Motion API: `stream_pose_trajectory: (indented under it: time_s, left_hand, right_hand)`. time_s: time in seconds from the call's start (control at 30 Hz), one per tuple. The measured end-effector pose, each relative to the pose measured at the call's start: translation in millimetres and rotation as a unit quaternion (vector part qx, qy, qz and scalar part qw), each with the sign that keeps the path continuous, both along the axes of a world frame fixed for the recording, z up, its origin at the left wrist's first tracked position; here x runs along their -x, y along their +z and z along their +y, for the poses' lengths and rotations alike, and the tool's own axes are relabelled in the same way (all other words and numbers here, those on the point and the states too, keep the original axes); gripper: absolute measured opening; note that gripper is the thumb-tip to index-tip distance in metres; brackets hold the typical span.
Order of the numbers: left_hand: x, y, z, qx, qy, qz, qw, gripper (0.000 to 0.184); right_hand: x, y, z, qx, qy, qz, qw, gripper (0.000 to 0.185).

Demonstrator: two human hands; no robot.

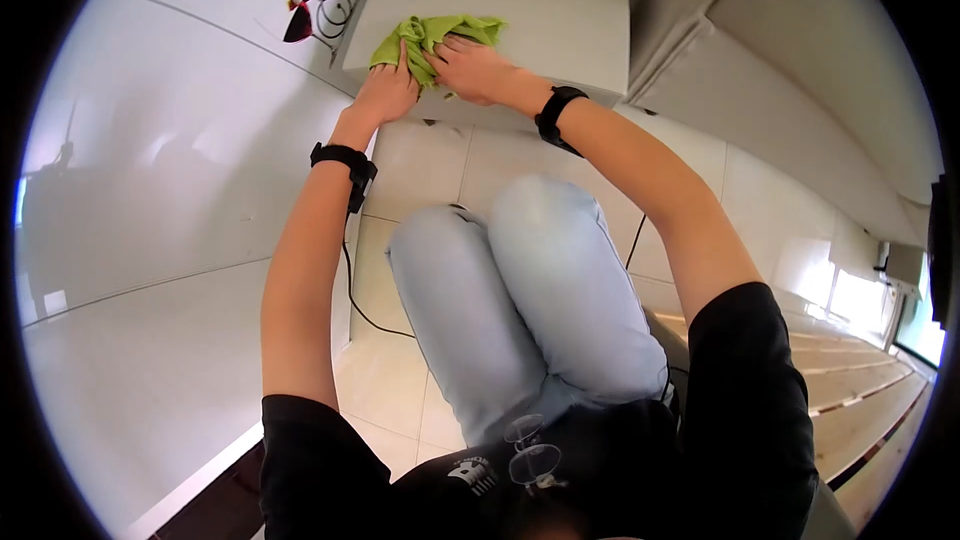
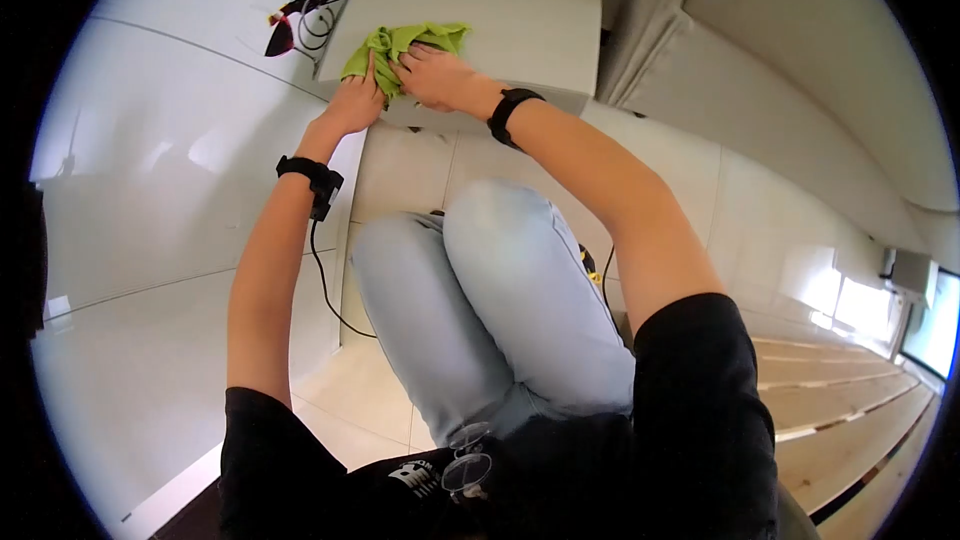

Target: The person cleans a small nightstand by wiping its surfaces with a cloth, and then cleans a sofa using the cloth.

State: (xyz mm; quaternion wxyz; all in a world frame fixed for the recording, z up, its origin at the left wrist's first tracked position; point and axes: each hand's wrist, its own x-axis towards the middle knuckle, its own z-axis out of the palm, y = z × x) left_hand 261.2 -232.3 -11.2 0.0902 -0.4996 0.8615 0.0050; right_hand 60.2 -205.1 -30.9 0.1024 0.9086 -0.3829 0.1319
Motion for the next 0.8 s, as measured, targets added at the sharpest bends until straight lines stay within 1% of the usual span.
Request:
stream_pose_trajectory:
  time_s: [0.03,0.1,0.23,0.3,0.33,0.4,0.43,0.5,0.53,0.57,0.6,0.67,0.7,0.73,0.8]
  left_hand:
    - [7.3,3.5,6.2,-0.004,-0.006,0.001,1.0,0.073]
    - [26.4,20.3,19.2,-0.059,-0.032,-0.023,0.997,0.073]
    - [68.7,26.2,41.4,-0.067,-0.094,-0.007,0.993,0.071]
    - [93.9,26.0,48.3,-0.071,-0.164,0.014,0.984,0.069]
    - [104.5,20.6,48.9,-0.076,-0.17,0.015,0.982,0.069]
    - [125.0,5.2,42.9,-0.03,-0.263,0.061,0.962,0.066]
    - [136.6,11.0,45.6,-0.031,-0.268,0.063,0.961,0.066]
    - [159.6,33.1,49.5,-0.12,-0.262,0.017,0.957,0.064]
    - [168.5,31.8,48.0,-0.121,-0.268,0.019,0.956,0.064]
    - [177.0,31.5,45.5,-0.135,-0.267,0.022,0.954,0.063]
    - [182.1,31.2,43.9,-0.148,-0.265,0.025,0.953,0.062]
    - [188.7,41.1,47.5,-0.162,-0.269,0.043,0.949,0.062]
    - [190.9,44.7,49.1,-0.178,-0.27,0.059,0.944,0.062]
    - [191.1,40.3,46.9,-0.179,-0.272,0.06,0.944,0.062]
    - [187.5,32.1,43.3,-0.123,-0.265,0.109,0.95,0.061]
  right_hand:
    - [7.6,0.2,6.5,-0.004,-0.006,0.001,1.0,0.055]
    - [25.1,5.1,20.2,-0.011,-0.004,0.027,1.0,0.052]
    - [76.7,0.9,57.0,-0.009,-0.013,-0.005,1.0,0.047]
    - [103.8,-1.3,79.9,0.054,-0.041,-0.027,0.997,0.048]
    - [116.0,-0.9,92.3,0.049,-0.048,-0.026,0.997,0.048]
    - [138.5,-0.4,109.7,0.055,-0.099,-0.013,0.993,0.048]
    - [147.7,1.3,118.4,0.065,-0.111,-0.043,0.991,0.048]
    - [163.4,2.6,131.4,0.066,-0.141,-0.038,0.987,0.045]
    - [173.2,1.4,136.7,0.068,-0.167,-0.035,0.983,0.042]
    - [182.2,0.2,140.8,0.044,-0.196,-0.041,0.979,0.04]
    - [189.2,-0.8,143.9,0.044,-0.198,-0.039,0.978,0.04]
    - [201.5,0.4,148.3,0.038,-0.265,-0.113,0.957,0.038]
    - [208.6,0.6,150.5,0.023,-0.266,-0.152,0.952,0.038]
    - [211.7,4.2,153.7,0.023,-0.267,-0.15,0.952,0.038]
    - [215.0,10.3,159.7,-0.045,-0.28,-0.218,0.934,0.043]
